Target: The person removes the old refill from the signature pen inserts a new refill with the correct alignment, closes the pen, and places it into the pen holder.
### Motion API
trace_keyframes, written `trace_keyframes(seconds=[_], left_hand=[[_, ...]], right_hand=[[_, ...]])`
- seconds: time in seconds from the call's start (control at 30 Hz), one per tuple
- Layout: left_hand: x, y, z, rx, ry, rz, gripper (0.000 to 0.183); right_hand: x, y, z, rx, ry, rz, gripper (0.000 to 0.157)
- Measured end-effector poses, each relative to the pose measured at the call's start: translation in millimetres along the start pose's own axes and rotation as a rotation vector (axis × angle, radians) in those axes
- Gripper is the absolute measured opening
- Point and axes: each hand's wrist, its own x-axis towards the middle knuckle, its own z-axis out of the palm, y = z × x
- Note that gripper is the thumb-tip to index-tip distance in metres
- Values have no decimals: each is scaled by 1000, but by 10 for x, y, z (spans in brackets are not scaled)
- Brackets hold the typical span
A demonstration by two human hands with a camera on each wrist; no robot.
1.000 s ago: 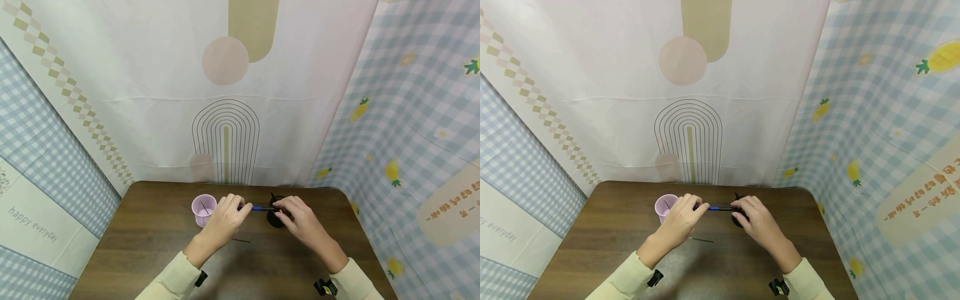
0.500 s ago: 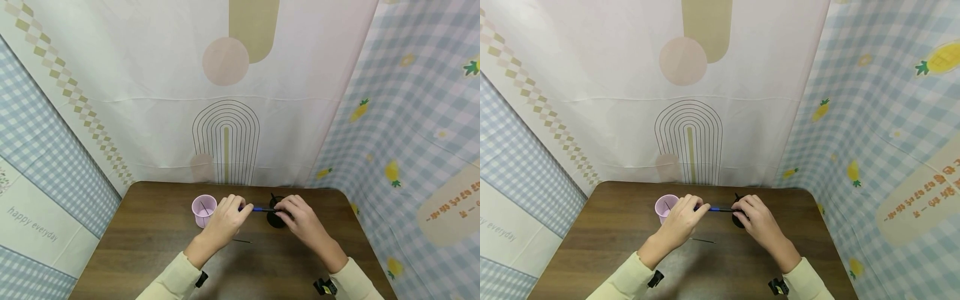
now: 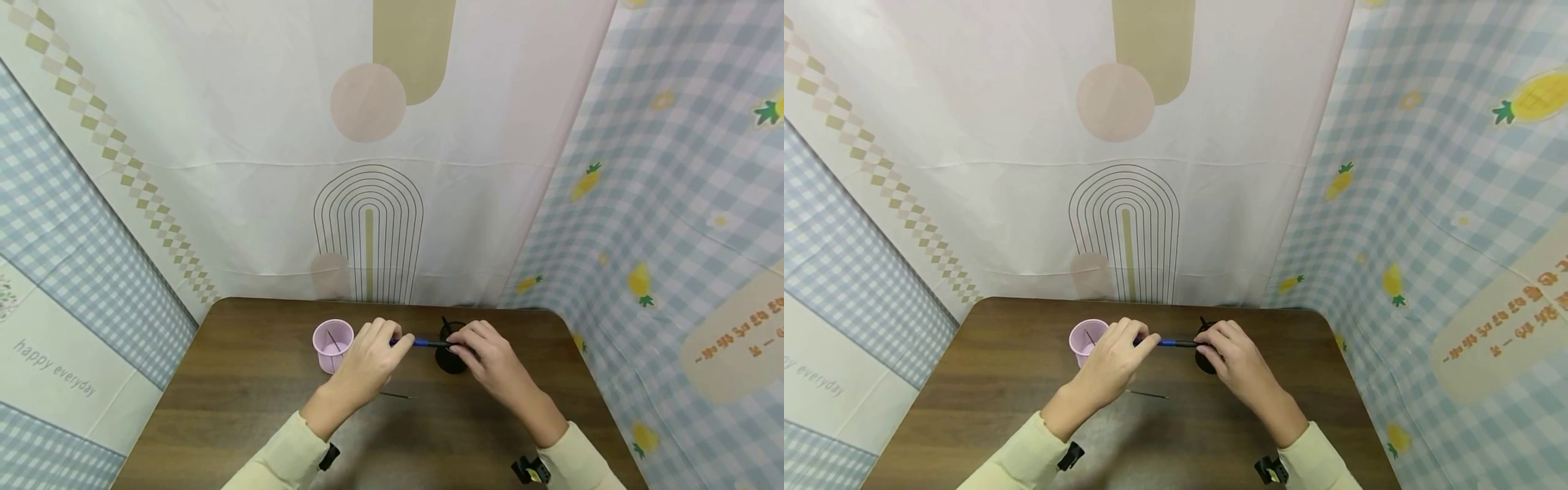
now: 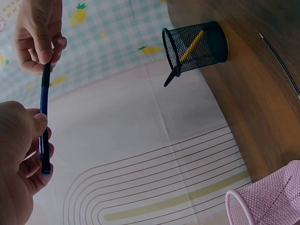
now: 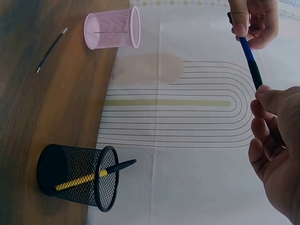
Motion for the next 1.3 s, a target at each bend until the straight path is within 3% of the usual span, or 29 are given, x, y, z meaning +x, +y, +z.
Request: trace_keyframes(seconds=[0.4,0.77,0.93,1.3], left_hand=[[11,-2,1,6,17,23,22],[9,-2,-3,11,14,22,26],[14,1,-7,13,16,18,28],[15,4,-6,17,16,17,33]], right_hand=[[-3,-16,8,-5,-32,26,19],[-15,3,-17,-3,-30,29,21],[-24,-10,-57,-12,-36,49,28],[13,-61,-65,-124,7,-22,32]])
